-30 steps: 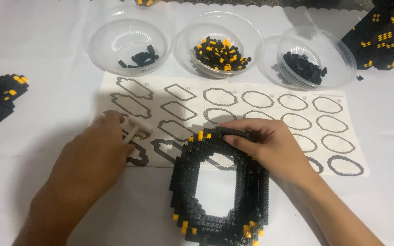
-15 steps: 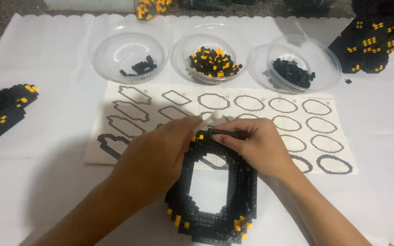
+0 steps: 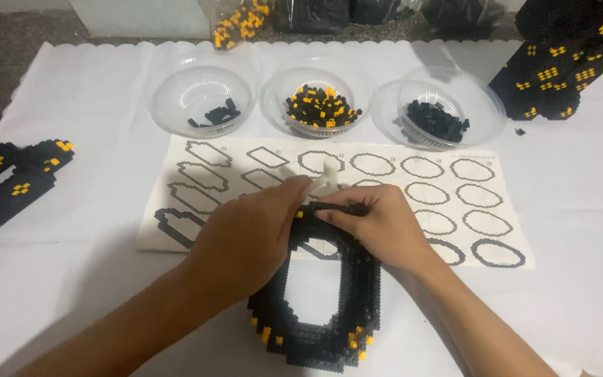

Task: Assembling a circular structure using small interlocking blocks and a plastic pusher tool.

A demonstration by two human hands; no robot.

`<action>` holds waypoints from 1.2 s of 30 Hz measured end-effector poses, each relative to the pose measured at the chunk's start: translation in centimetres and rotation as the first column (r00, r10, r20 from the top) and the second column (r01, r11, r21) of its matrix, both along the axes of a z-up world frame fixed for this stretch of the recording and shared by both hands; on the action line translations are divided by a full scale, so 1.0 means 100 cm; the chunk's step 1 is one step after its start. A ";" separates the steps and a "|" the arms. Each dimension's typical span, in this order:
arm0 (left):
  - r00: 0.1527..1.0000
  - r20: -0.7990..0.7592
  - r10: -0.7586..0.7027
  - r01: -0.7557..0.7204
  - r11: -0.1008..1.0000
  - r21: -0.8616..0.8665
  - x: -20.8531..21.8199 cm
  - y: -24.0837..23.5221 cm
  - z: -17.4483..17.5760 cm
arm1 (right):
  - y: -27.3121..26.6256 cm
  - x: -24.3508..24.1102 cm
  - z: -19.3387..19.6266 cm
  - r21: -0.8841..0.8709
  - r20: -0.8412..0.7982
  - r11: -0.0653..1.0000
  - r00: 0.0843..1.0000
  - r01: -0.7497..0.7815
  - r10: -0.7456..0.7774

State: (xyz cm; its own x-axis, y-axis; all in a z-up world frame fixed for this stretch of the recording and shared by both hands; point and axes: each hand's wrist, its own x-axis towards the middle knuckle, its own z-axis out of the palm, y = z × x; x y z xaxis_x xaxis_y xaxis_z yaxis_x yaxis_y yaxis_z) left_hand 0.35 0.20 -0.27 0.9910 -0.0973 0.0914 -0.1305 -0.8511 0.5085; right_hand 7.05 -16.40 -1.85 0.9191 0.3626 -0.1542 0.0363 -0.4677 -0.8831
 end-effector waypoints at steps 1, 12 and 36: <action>1.000 0.002 0.001 -0.001 1.000 0.003 -0.001 -0.001 0.006 | 0.002 -0.002 0.005 0.003 0.002 1.000 1.000 -0.001 0.001; 0.956 -0.286 0.064 -0.016 0.986 0.166 -0.007 0.011 0.005 | -0.002 -0.002 0.015 -0.027 0.083 0.980 0.976 -0.198 0.199; 0.990 -0.125 -0.069 0.069 0.998 -0.006 -0.021 0.002 0.029 | -0.001 -0.002 0.012 -0.038 0.156 0.975 0.963 -0.218 0.221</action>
State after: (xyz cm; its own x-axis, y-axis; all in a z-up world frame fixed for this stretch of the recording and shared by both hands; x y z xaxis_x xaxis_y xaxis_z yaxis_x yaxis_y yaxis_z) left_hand -1.79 0.36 2.66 0.9856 -0.1661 -0.0328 -0.1243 -0.8412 0.5262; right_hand 6.83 -16.53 -0.60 0.8305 0.5567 -0.0221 0.2791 -0.4502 -0.8482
